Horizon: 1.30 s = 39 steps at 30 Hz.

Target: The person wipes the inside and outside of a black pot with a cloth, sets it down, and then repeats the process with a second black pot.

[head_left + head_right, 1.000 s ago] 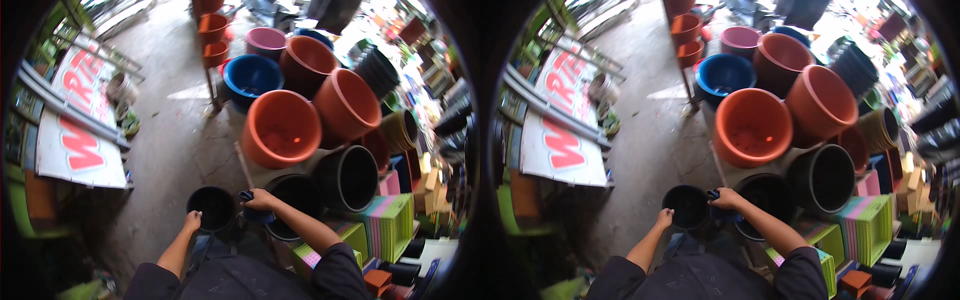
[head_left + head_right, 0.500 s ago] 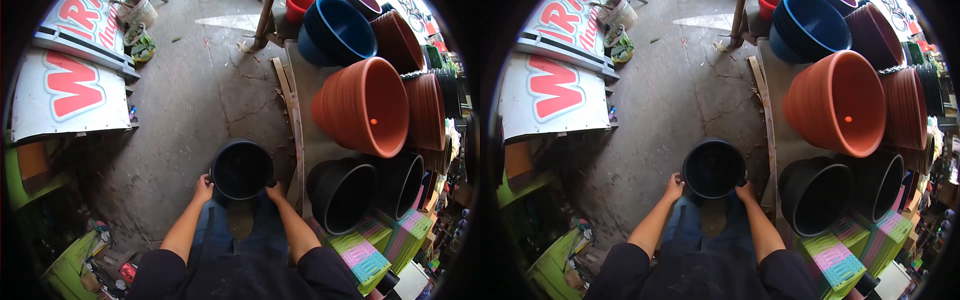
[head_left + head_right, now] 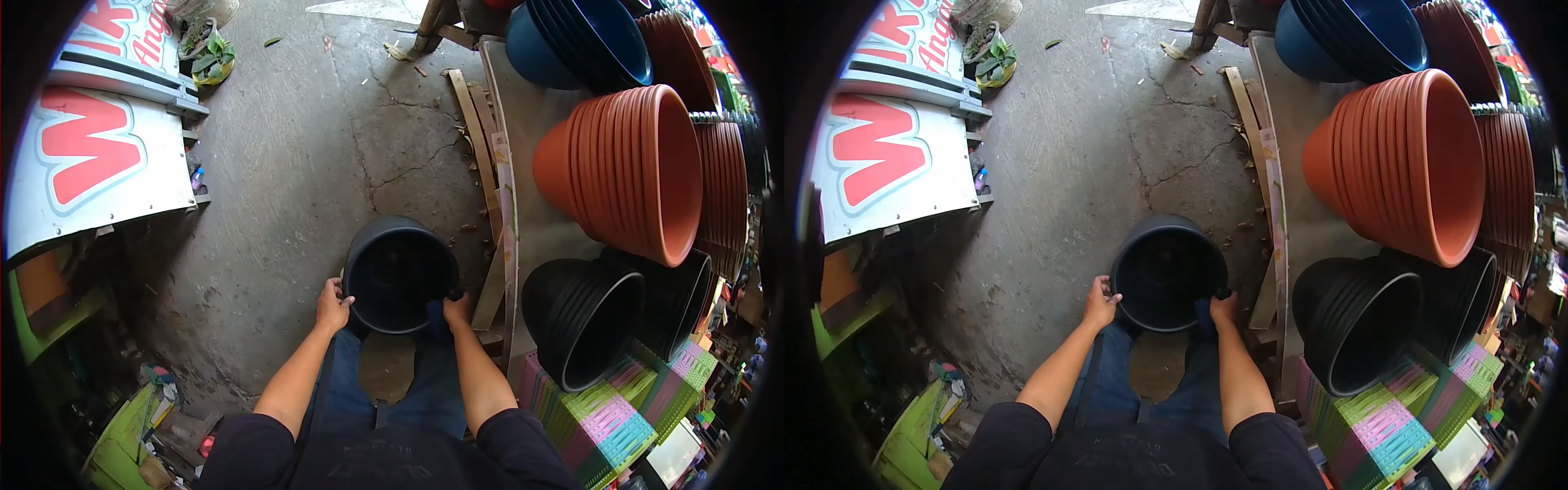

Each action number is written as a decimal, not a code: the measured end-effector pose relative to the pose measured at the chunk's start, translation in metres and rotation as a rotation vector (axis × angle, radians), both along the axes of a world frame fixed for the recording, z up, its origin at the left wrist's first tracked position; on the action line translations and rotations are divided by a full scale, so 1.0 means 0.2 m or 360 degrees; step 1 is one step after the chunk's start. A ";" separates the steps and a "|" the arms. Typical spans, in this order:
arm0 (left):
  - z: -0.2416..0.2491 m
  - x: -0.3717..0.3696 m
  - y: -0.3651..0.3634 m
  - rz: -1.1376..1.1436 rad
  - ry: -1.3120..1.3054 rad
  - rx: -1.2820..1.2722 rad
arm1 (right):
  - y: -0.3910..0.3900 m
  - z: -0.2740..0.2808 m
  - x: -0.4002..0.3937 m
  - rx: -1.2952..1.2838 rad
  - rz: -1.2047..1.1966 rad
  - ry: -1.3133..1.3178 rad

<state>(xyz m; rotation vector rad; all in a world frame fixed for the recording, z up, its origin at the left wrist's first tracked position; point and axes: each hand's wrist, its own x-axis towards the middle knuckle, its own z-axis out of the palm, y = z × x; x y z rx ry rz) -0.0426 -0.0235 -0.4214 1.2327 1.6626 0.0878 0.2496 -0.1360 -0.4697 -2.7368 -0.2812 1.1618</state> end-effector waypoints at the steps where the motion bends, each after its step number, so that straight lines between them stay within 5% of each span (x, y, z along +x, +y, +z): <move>1: 0.00 0.00 0.00 -0.0020 0.0005 0.0003 | 0.00 0.02 0.01 -0.0066 0.0011 0.0026; 8: 0.01 0.00 0.04 -0.0107 0.0005 -0.0053 | 0.06 0.28 0.07 -0.0041 -0.0125 0.0362; 15: 0.18 0.00 0.14 -0.0088 0.0044 -0.0233 | 0.00 0.54 0.06 0.0171 -0.0018 0.0209; 17: 0.36 0.07 0.21 -0.0205 -0.0082 -0.0159 | 0.05 0.75 0.05 0.0239 -0.0141 0.0091; 19: 0.29 0.09 0.11 -0.0018 -0.0137 0.0519 | 0.01 0.85 0.08 0.0297 -0.0242 0.0188; 20: 0.32 0.12 0.12 0.0188 -0.0274 0.0428 | 0.00 0.89 0.10 0.0324 -0.0333 0.0299; 21: 0.44 0.13 0.18 0.0177 -0.0306 0.0474 | 0.04 1.00 0.10 0.0376 -0.0336 0.0276; 23: 0.80 0.14 0.28 0.0555 -0.1507 -0.0281 | 0.10 1.35 0.05 0.0308 -0.0445 0.0484; 24: 0.91 0.15 0.31 0.0479 -0.1605 -0.0232 | 0.11 1.45 0.05 0.0360 -0.0441 0.0467; 30: 1.42 0.08 0.44 0.0407 -0.1711 0.0088 | 0.14 2.05 -0.05 0.0960 -0.0851 0.1372; 34: 1.69 0.09 0.42 0.0508 -0.1803 0.0132 | 0.23 2.04 -0.09 0.1395 -0.1117 0.1534; 37: 1.85 0.17 0.33 0.0492 -0.1855 0.0316 | 0.39 1.95 -0.13 0.1598 -0.1321 0.1443; 39: 1.97 0.26 0.24 0.0400 -0.1813 0.0501 | 0.51 1.86 -0.19 0.1656 -0.0999 0.0656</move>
